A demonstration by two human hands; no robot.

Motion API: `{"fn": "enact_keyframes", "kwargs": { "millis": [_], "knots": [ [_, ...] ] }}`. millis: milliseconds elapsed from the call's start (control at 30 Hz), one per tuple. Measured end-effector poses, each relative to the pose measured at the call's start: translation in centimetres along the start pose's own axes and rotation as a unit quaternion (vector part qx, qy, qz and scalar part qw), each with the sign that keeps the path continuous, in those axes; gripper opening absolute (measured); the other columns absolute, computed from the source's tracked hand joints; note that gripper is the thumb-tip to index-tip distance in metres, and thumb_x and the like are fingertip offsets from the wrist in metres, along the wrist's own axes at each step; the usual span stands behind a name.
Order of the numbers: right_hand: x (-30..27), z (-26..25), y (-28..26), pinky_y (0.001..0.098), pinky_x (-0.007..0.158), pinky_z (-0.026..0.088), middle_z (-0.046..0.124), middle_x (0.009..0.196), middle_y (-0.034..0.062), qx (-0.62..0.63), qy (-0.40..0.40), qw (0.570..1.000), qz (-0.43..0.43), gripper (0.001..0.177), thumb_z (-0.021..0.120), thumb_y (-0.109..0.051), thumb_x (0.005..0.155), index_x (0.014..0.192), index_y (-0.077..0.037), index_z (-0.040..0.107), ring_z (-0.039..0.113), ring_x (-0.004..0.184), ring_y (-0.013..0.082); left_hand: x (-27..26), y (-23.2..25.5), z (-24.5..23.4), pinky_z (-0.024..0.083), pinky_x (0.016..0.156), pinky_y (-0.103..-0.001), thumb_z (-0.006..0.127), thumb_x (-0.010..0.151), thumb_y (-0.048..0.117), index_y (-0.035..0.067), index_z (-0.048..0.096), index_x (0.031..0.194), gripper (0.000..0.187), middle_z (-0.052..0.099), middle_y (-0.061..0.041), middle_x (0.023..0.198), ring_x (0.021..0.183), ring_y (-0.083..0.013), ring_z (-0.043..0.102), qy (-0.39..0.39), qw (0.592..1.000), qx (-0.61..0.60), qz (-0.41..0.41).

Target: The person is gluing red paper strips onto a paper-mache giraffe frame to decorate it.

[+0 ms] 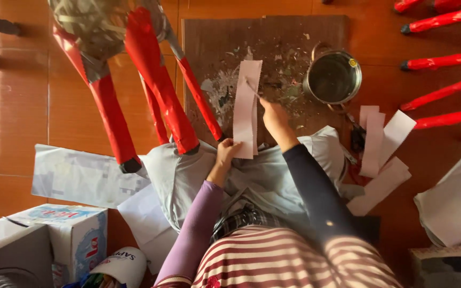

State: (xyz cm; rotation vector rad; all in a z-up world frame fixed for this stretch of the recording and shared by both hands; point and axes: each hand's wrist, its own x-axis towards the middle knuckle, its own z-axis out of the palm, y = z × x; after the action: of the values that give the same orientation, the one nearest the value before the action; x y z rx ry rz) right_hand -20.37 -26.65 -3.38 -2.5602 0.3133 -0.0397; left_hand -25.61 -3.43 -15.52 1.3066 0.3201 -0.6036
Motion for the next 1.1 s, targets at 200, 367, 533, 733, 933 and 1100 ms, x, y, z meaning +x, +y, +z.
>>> {"fn": "enact_keyframes", "kwargs": {
  "millis": [200, 367, 533, 733, 933, 1100],
  "knots": [
    [3.1, 2.6, 0.5, 0.0512, 0.069, 0.056, 0.070, 0.085, 0.0217, 0.019, -0.018, 0.997, 0.069, 0.034, 0.043, -0.015, 0.108, 0.126, -0.010, 0.070, 0.071, 0.080, 0.0395, -0.1, 0.1, -0.1, 0.054, 0.071, -0.029, 0.073, 0.087, 0.012, -0.004, 0.067, 0.102, 0.023, 0.071, -0.008, 0.091, 0.079, -0.0156, 0.067, -0.021, 0.999, 0.030, -0.032],
    [-5.0, 0.5, -2.2, 0.0563, 0.066, 0.055, 0.062, 0.081, 0.0254, 0.061, -0.148, 0.969, 0.189, 0.043, 0.032, -0.026, 0.119, 0.131, -0.007, 0.069, 0.066, 0.074, 0.0442, 1.7, -2.4, 0.1, 0.055, 0.070, -0.034, 0.067, 0.086, 0.011, -0.005, 0.064, 0.108, 0.027, 0.071, -0.012, 0.097, 0.080, -0.0191, 0.069, -0.004, 0.993, 0.030, -0.112],
    [-17.9, 0.3, -2.0, 0.0559, 0.068, 0.052, 0.069, 0.088, 0.0211, -0.044, -0.096, 0.994, 0.003, 0.050, 0.052, -0.006, 0.093, 0.141, -0.015, 0.064, 0.066, 0.078, 0.0426, 3.5, -6.6, -1.3, 0.057, 0.065, -0.046, 0.061, 0.091, 0.015, -0.009, 0.066, 0.114, 0.033, 0.070, -0.016, 0.096, 0.080, -0.0298, 0.071, -0.107, 0.971, -0.076, -0.201],
    [-23.2, -6.1, -6.2, 0.0525, 0.065, 0.052, 0.069, 0.088, 0.0208, -0.007, -0.113, 0.993, -0.005, 0.043, 0.064, -0.012, 0.089, 0.133, -0.015, 0.067, 0.066, 0.078, 0.0433, 3.9, -5.1, -1.3, 0.062, 0.076, -0.055, 0.052, 0.094, 0.023, 0.002, 0.062, 0.116, 0.032, 0.071, -0.015, 0.104, 0.091, -0.0318, 0.073, -0.063, 0.931, -0.206, -0.295],
    [-23.7, -7.0, -6.6, 0.0492, 0.053, 0.048, 0.066, 0.070, 0.0251, 0.015, -0.135, 0.986, 0.097, 0.037, 0.062, -0.013, 0.098, 0.135, -0.016, 0.069, 0.065, 0.058, 0.0391, 0.9, 0.5, 0.4, 0.059, 0.086, -0.053, 0.041, 0.101, 0.030, 0.001, 0.062, 0.125, 0.042, 0.071, -0.015, 0.119, 0.106, -0.0340, 0.070, -0.119, 0.925, -0.279, -0.228],
    [-26.1, -5.1, -7.0, 0.0460, 0.050, 0.049, 0.065, 0.073, 0.0233, 0.131, -0.123, 0.977, 0.116, 0.038, 0.060, -0.014, 0.098, 0.136, -0.016, 0.066, 0.066, 0.052, 0.0339, 1.9, -1.6, -0.5, 0.057, 0.086, -0.045, 0.044, 0.107, 0.029, 0.000, 0.059, 0.135, 0.043, 0.070, -0.014, 0.126, 0.112, -0.0313, 0.068, -0.101, 0.931, -0.279, -0.212]
  ]
}}
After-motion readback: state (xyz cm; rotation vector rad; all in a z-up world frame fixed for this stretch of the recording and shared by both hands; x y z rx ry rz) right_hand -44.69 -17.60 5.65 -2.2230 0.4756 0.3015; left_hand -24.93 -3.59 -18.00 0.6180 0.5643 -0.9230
